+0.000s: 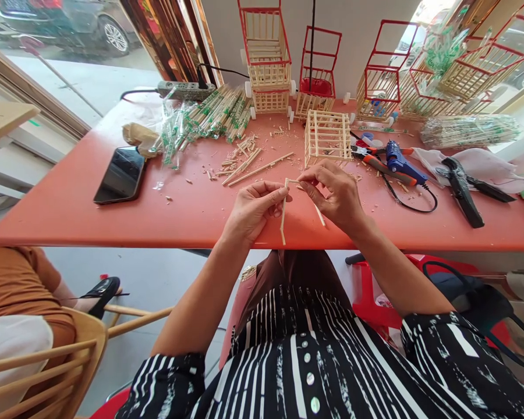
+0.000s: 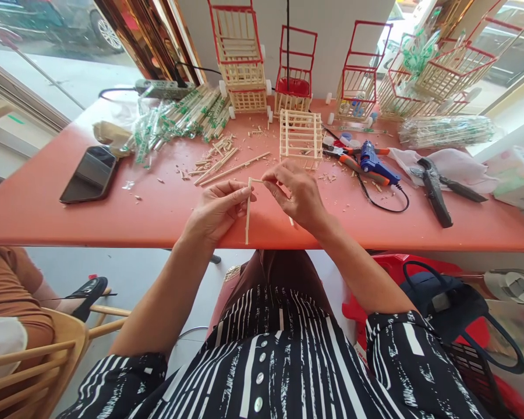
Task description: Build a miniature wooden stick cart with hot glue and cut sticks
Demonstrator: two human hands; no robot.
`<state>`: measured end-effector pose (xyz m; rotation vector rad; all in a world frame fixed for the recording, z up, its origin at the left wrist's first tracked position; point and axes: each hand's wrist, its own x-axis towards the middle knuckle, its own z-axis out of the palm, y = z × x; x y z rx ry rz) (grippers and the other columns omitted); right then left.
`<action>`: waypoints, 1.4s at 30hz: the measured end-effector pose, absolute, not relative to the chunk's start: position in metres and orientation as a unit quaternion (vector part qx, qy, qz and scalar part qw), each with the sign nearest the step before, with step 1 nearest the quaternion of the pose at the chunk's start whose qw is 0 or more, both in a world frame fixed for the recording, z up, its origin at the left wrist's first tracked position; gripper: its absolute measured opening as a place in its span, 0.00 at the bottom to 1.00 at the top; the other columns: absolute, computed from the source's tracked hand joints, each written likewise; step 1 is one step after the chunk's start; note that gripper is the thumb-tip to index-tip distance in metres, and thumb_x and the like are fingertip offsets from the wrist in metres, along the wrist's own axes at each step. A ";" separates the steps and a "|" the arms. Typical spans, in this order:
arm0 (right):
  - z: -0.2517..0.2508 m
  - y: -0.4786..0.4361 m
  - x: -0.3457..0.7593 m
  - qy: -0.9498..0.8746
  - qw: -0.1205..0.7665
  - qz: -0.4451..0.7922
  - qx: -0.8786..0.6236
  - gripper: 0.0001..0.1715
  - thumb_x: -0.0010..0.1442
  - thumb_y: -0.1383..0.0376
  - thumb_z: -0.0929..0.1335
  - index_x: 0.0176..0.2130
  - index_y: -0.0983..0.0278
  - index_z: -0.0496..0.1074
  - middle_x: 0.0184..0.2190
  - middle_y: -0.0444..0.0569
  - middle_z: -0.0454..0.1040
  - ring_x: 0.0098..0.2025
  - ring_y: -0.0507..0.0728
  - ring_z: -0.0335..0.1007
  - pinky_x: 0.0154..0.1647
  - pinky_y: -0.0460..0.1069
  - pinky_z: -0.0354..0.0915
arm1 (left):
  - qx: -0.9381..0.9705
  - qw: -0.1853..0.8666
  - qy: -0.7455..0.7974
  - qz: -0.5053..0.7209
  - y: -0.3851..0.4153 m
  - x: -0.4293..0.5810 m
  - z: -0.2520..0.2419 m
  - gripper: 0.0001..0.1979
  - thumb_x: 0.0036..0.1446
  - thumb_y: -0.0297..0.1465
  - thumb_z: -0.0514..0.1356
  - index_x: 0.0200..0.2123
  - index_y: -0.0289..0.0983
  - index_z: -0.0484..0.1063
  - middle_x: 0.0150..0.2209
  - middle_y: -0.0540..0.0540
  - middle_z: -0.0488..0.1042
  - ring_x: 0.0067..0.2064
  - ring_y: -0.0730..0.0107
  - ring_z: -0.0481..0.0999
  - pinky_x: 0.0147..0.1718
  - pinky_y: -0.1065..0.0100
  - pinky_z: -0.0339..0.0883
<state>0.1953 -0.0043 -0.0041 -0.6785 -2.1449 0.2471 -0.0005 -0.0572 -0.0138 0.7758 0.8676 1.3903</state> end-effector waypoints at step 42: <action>-0.005 -0.006 0.195 -0.860 0.419 0.095 -0.276 0.06 0.74 0.64 0.70 0.43 0.60 0.78 0.38 0.49 0.79 0.42 0.58 0.74 0.46 0.53 0.69 | 0.341 0.607 0.399 0.597 -0.059 0.000 -0.012 0.18 0.39 0.35 0.83 0.27 0.32 0.81 0.25 0.46 0.80 0.22 0.81 0.68 0.21 0.75 0.61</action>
